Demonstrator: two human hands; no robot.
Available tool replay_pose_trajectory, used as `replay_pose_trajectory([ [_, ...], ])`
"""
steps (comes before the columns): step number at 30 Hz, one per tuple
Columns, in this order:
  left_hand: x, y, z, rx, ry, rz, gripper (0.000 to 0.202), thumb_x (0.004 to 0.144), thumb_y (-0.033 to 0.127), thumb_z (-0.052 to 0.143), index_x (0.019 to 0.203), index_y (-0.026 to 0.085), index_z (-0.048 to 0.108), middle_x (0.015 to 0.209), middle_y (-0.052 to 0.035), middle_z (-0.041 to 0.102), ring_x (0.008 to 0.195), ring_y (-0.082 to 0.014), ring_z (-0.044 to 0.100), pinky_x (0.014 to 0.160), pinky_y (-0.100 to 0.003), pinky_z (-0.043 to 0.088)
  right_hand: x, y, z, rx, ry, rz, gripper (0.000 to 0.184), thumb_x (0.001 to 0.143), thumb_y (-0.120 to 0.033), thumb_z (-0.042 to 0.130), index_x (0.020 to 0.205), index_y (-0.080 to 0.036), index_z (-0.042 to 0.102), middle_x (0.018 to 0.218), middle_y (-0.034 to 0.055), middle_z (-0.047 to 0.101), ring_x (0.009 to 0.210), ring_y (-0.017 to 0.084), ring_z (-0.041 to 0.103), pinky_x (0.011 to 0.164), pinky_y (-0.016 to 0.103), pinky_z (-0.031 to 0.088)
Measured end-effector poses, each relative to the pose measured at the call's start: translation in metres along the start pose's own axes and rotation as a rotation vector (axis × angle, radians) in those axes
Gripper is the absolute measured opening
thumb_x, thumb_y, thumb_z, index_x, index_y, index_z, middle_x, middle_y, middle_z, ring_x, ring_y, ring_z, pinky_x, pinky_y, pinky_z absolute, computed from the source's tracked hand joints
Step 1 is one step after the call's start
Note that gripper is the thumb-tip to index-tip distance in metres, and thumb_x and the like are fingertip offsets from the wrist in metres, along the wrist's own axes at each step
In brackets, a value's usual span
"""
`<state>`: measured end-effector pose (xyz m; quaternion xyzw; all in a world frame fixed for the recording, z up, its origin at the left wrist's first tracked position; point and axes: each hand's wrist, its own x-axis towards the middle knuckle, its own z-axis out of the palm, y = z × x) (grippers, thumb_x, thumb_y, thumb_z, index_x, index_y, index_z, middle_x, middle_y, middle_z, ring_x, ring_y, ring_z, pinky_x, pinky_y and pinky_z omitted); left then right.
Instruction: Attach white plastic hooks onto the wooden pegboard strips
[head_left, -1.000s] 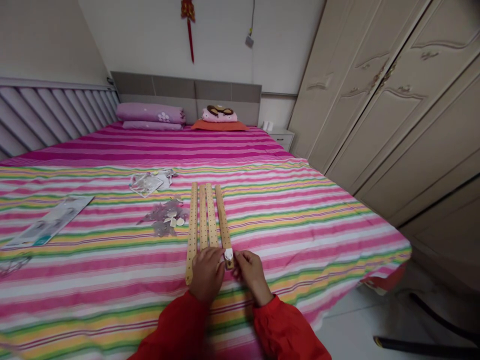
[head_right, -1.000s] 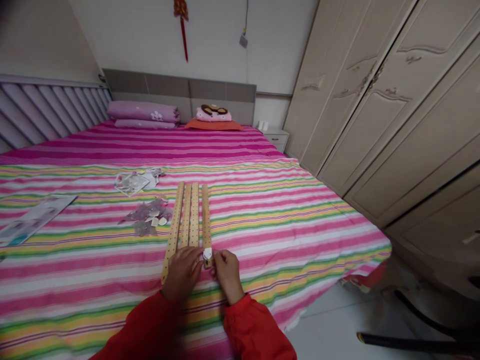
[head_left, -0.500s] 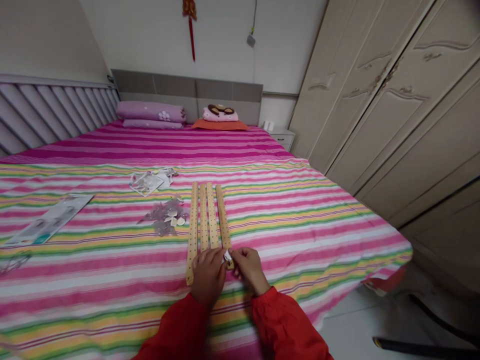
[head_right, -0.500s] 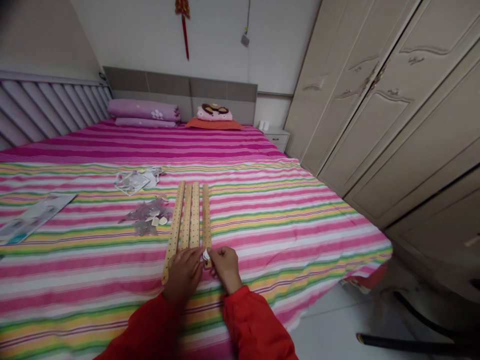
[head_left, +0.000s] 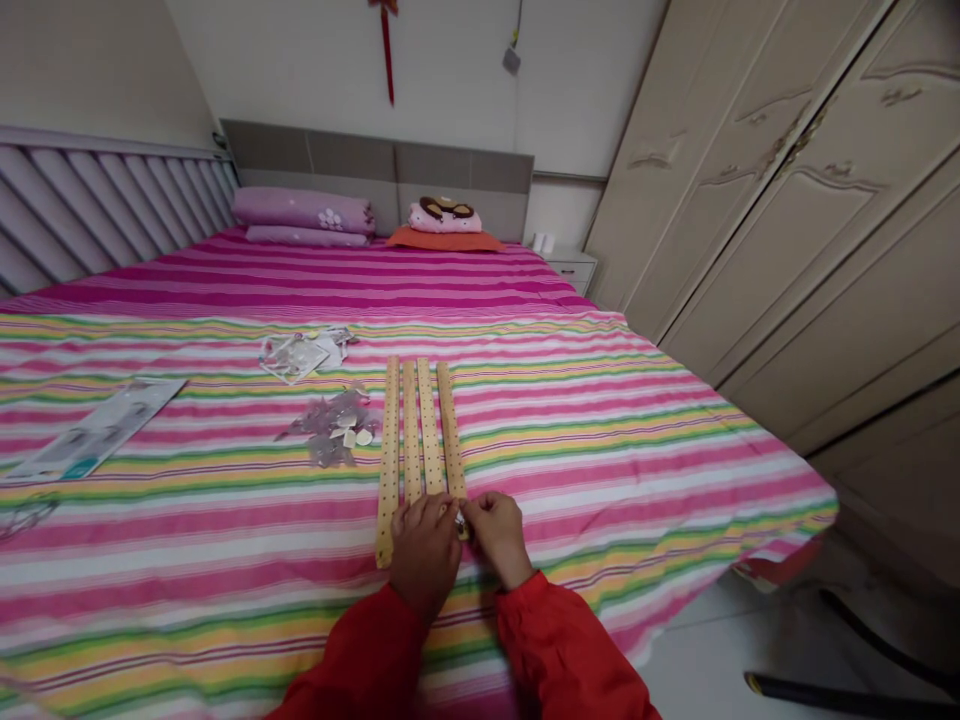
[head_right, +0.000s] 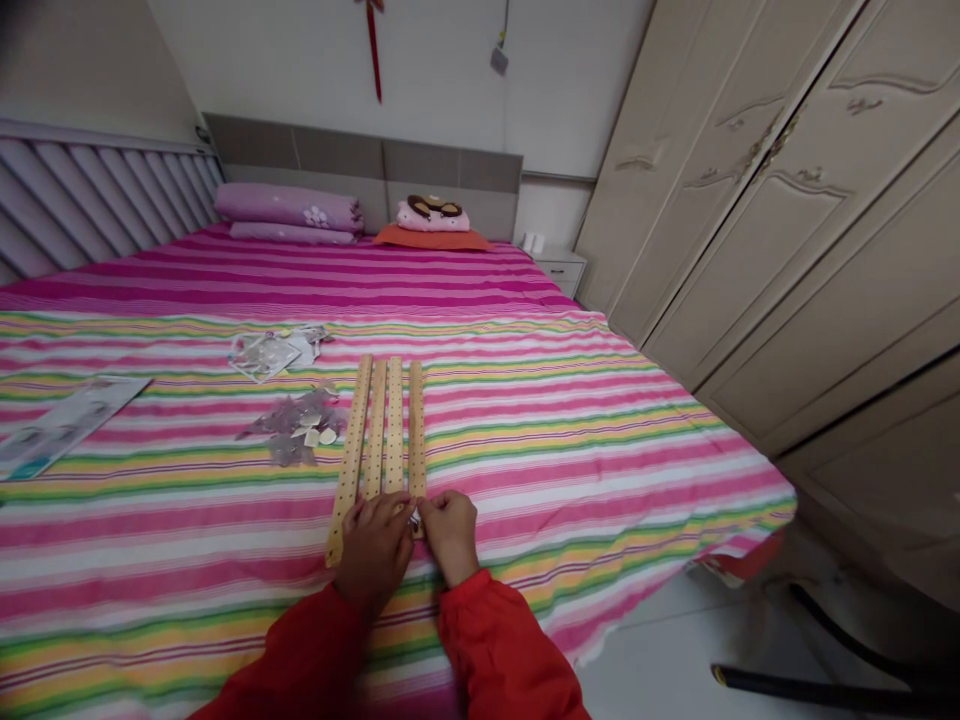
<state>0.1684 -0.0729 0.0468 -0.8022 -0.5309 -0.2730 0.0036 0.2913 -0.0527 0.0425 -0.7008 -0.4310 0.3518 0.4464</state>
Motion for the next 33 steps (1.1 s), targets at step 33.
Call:
replay_pose_trajectory([
  [33,0.075,-0.119,-0.053,0.269,0.079,-0.332,0.029,0.070,0.018,0.055,0.094,0.023,0.070,0.124,-0.0098,0.057,0.117,-0.0305,0.045,0.095,-0.047,0.034,-0.030,0.012,-0.009,0.594,-0.242,0.159,0.052,0.051,-0.063,0.071,0.065,-0.015,0.058,0.045,-0.0033,0.056,0.030,0.008,0.047,0.030,0.018,0.031],
])
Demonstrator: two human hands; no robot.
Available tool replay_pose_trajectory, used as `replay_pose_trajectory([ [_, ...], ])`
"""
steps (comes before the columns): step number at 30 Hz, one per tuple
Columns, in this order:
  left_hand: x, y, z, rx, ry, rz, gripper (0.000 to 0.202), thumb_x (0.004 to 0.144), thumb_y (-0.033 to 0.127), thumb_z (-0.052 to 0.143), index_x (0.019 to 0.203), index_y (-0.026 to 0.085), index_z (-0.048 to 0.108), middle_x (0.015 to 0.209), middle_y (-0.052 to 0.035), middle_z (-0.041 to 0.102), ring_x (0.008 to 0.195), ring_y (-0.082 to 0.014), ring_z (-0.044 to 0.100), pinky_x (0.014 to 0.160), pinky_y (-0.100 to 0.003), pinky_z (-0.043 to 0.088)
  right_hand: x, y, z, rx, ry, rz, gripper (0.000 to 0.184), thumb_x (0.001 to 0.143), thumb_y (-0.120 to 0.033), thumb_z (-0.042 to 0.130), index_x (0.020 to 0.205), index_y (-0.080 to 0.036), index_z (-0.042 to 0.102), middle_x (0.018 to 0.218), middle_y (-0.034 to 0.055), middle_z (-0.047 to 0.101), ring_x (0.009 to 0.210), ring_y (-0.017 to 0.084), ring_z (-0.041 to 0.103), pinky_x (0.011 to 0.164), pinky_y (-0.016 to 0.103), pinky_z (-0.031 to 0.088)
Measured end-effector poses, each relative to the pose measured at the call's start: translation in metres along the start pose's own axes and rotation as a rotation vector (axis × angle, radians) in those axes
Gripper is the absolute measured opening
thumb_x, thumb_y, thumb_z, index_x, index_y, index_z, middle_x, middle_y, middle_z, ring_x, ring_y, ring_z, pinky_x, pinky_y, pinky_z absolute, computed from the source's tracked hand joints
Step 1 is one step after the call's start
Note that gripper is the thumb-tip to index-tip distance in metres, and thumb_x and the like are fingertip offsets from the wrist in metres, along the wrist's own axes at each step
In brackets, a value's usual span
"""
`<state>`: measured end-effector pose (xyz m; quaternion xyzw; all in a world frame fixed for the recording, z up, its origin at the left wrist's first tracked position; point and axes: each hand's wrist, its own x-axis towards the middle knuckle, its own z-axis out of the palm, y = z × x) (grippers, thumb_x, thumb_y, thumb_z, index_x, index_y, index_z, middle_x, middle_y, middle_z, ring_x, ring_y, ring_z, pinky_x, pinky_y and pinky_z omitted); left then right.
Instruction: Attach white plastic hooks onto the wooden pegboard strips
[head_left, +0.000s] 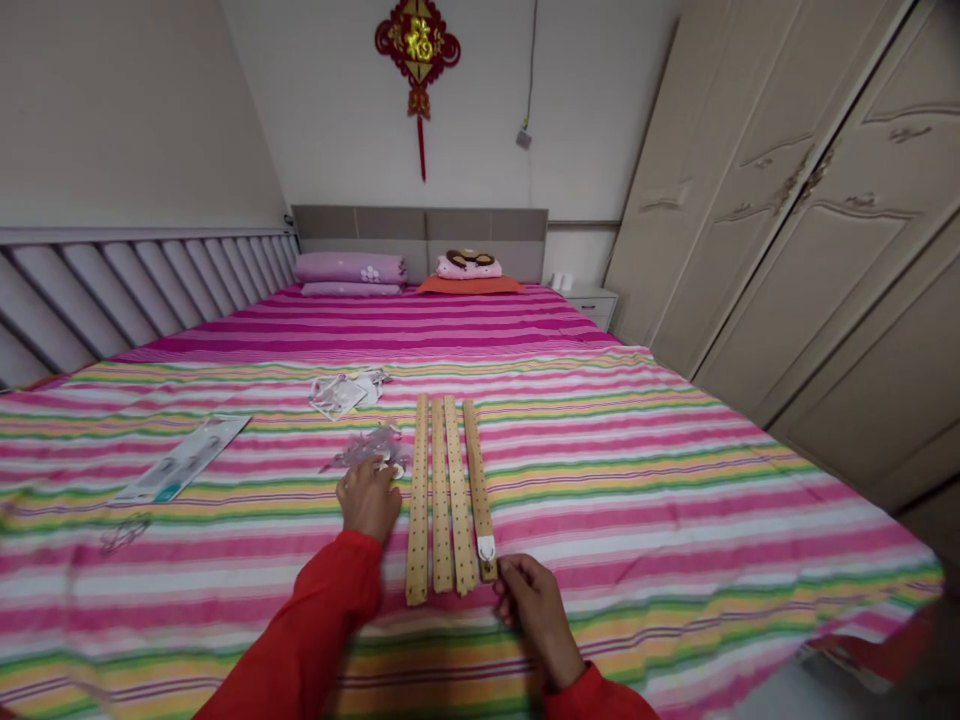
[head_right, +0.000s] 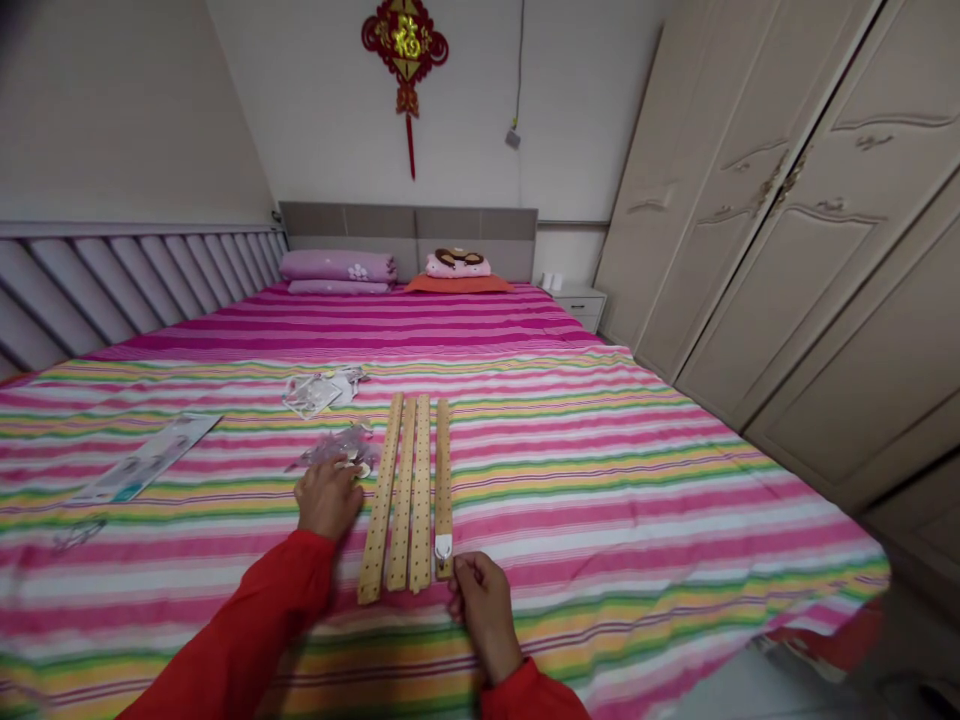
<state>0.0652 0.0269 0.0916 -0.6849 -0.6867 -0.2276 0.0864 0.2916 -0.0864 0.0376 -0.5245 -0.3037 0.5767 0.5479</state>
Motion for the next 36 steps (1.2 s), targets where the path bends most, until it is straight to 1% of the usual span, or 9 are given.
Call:
replay_pose_trajectory([
  [5,0.014,0.012,0.002,0.130,-0.118,-0.001,0.031,0.065,0.017,0.056,0.093,0.020,0.070,0.139,-0.0123,0.045,0.131,-0.0332,0.030,0.103,-0.055,0.020,0.001,0.000,-0.005,-0.016,-0.002,-0.009,0.049,0.054,-0.061,0.071,0.065,-0.015,0.057,0.047,-0.0034,0.056,0.029,0.007,0.044,0.029,0.018,0.029],
  [11,0.028,0.005,0.008,0.188,-0.231,0.017,0.025,0.070,0.023,0.055,0.090,0.017,0.070,0.143,-0.0131,0.040,0.134,-0.0348,0.025,0.105,-0.057,0.015,0.001,-0.005,-0.009,-0.040,-0.002,-0.056,0.044,0.059,-0.057,0.070,0.065,-0.015,0.058,0.049,-0.0032,0.056,0.030,0.006,0.043,0.031,0.017,0.029],
  [15,0.030,0.000,0.012,0.179,-0.193,0.023,0.022,0.074,0.020,0.052,0.087,0.017,0.069,0.140,-0.0109,0.044,0.133,-0.0324,0.026,0.106,-0.056,0.013,0.001,-0.009,-0.009,-0.045,-0.009,-0.068,0.043,0.059,-0.056,0.070,0.066,-0.015,0.058,0.049,-0.0029,0.056,0.030,0.006,0.043,0.031,0.018,0.029],
  [18,0.030,0.000,0.012,0.155,-0.159,0.012,0.017,0.073,0.020,0.053,0.081,0.018,0.069,0.137,-0.0090,0.047,0.131,-0.0306,0.030,0.106,-0.054,0.015,0.001,-0.012,-0.007,-0.044,-0.009,-0.059,0.044,0.058,-0.057,0.070,0.065,-0.015,0.058,0.048,-0.0024,0.057,0.030,0.007,0.043,0.031,0.018,0.029],
  [23,0.026,0.001,0.002,0.021,-0.076,-0.015,0.017,0.076,0.022,0.053,0.077,0.018,0.069,0.131,-0.0067,0.055,0.127,-0.0320,0.036,0.104,-0.053,0.019,0.000,-0.016,-0.008,-0.046,0.002,-0.078,0.044,0.057,-0.057,0.071,0.065,-0.015,0.059,0.049,-0.0018,0.058,0.030,0.007,0.043,0.031,0.019,0.029],
  [27,0.024,0.000,-0.010,-0.222,0.032,-0.093,0.018,0.075,0.025,0.057,0.082,0.017,0.071,0.125,-0.0084,0.059,0.123,-0.0327,0.042,0.102,-0.051,0.027,0.000,-0.019,-0.008,-0.053,0.010,-0.091,0.045,0.056,-0.058,0.071,0.066,-0.016,0.059,0.050,-0.0016,0.058,0.031,0.007,0.043,0.031,0.019,0.029],
  [30,0.020,0.003,-0.020,-0.599,0.061,-0.283,0.017,0.069,0.027,0.063,0.078,0.017,0.072,0.109,-0.0088,0.066,0.110,-0.0273,0.054,0.097,-0.042,0.038,0.000,-0.026,-0.005,-0.052,0.010,-0.111,0.044,0.057,-0.057,0.071,0.068,-0.016,0.060,0.050,-0.0019,0.058,0.032,0.008,0.044,0.032,0.020,0.031],
  [33,0.010,0.015,-0.031,-1.128,-0.037,-0.576,0.022,0.066,0.031,0.067,0.082,0.016,0.071,0.086,-0.0051,0.069,0.084,-0.0185,0.062,0.075,-0.030,0.048,0.001,-0.035,0.001,-0.024,0.008,-0.135,0.044,0.057,-0.056,0.073,0.069,-0.016,0.061,0.050,-0.0029,0.057,0.033,0.008,0.045,0.033,0.020,0.034],
  [36,-0.006,0.033,-0.039,-1.546,-0.170,-0.776,0.018,0.069,0.019,0.066,0.086,0.015,0.069,0.074,-0.0014,0.066,0.062,-0.0083,0.056,0.058,-0.019,0.046,0.002,-0.044,0.011,0.004,-0.031,-0.143,0.043,0.056,-0.054,0.074,0.070,-0.016,0.060,0.046,-0.0047,0.055,0.033,0.007,0.044,0.033,0.019,0.035],
])
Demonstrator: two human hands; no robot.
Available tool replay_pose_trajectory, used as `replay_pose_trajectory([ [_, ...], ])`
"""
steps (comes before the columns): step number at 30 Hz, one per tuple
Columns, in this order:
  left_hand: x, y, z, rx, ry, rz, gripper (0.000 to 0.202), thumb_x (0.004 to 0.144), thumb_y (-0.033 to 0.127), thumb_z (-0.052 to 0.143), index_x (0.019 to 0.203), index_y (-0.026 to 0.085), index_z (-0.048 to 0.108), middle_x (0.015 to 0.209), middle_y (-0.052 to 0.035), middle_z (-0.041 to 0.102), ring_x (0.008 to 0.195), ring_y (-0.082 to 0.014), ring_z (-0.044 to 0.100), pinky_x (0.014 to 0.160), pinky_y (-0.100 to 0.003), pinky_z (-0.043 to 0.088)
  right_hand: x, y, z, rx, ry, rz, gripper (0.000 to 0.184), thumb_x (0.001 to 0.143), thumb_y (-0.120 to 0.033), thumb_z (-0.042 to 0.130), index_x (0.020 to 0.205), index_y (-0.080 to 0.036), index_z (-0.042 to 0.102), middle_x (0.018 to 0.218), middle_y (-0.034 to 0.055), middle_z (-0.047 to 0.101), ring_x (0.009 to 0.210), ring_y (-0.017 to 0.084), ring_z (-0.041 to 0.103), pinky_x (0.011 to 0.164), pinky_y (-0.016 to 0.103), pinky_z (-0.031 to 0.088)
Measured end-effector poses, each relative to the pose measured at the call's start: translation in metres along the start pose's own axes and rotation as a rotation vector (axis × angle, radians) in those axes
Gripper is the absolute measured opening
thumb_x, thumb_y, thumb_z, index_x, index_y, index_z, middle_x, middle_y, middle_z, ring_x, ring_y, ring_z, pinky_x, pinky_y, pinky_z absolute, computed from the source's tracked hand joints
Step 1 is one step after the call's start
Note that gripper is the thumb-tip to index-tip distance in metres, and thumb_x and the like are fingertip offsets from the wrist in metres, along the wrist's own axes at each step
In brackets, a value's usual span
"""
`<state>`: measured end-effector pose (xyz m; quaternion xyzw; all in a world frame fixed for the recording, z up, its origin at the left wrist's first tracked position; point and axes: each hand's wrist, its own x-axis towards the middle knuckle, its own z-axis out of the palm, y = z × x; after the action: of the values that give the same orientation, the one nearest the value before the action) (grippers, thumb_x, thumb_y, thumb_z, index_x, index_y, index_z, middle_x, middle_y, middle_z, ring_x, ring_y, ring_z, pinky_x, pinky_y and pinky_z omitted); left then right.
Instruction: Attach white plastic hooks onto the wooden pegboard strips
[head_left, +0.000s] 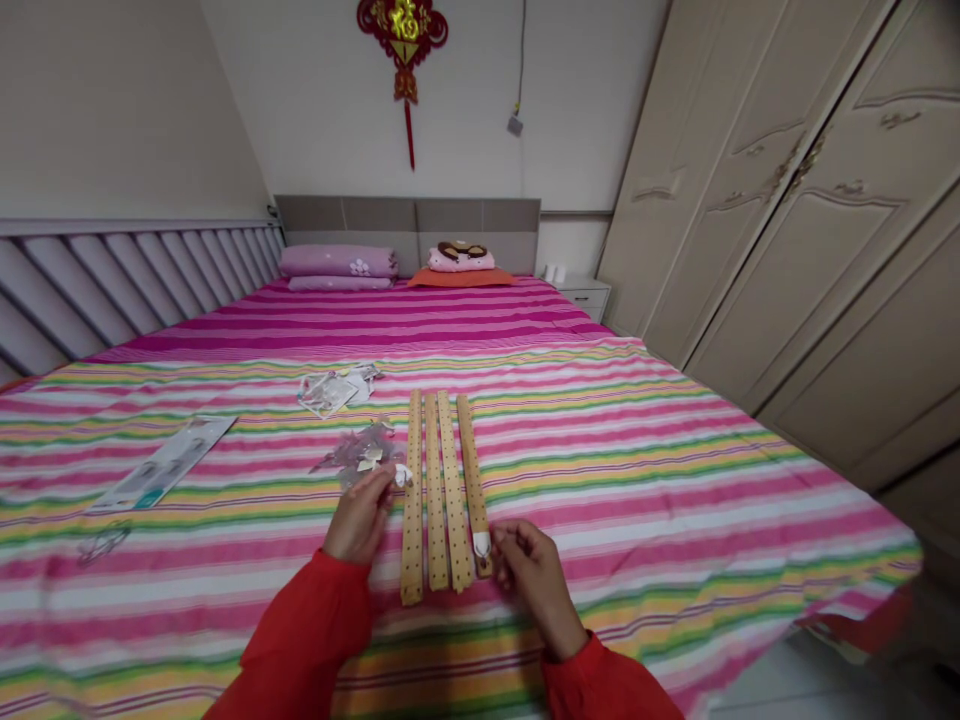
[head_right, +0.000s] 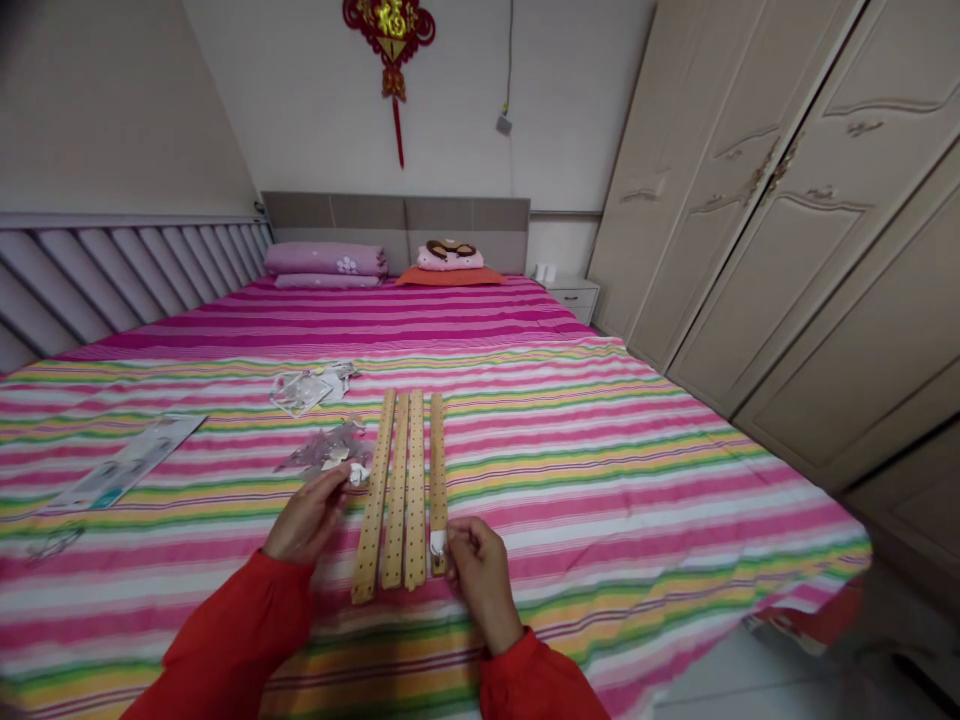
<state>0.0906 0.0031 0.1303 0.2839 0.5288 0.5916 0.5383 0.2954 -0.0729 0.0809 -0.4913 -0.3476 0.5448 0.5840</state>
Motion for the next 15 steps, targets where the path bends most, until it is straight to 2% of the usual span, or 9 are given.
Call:
replay_pose_trajectory([
  [3,-0.021,-0.009,0.011,-0.152,-0.122,-0.162,0.013,0.076,0.011,0.061,0.085,0.016,0.068,0.072,-0.0010,0.063,0.059,-0.0061,0.055,0.058,-0.016,0.048,0.002,-0.005,0.013,0.025,-0.057,0.014,0.042,0.055,-0.051,0.076,0.072,-0.016,0.059,0.047,-0.0059,0.054,0.033,0.007,0.044,0.033,0.019,0.035],
  [7,-0.040,-0.023,0.023,-0.150,-0.167,-0.212,0.011,0.078,0.013,0.060,0.084,0.019,0.067,0.079,-0.0013,0.064,0.065,-0.0072,0.057,0.065,-0.017,0.050,0.005,-0.006,0.025,0.037,-0.064,-0.012,0.046,0.054,-0.049,0.079,0.080,-0.016,0.063,0.058,-0.0028,0.060,0.040,0.008,0.049,0.036,0.020,0.039],
  [10,-0.049,-0.030,0.030,-0.131,-0.208,-0.229,0.013,0.073,0.019,0.068,0.085,0.019,0.069,0.077,-0.0005,0.065,0.063,-0.0069,0.056,0.064,-0.018,0.048,0.006,-0.009,0.027,0.054,-0.044,-0.018,0.049,0.053,-0.049,0.079,0.086,-0.016,0.064,0.060,-0.0023,0.061,0.044,0.009,0.050,0.038,0.020,0.040],
  [15,-0.056,-0.036,0.036,-0.028,-0.250,-0.186,0.037,0.056,0.032,0.080,0.089,0.016,0.071,0.074,0.0001,0.066,0.062,-0.0064,0.054,0.062,-0.018,0.045,0.004,-0.017,0.022,0.087,-0.116,0.056,0.046,0.065,-0.053,0.072,0.091,-0.015,0.066,0.055,-0.0019,0.061,0.041,0.009,0.052,0.039,0.019,0.041],
])
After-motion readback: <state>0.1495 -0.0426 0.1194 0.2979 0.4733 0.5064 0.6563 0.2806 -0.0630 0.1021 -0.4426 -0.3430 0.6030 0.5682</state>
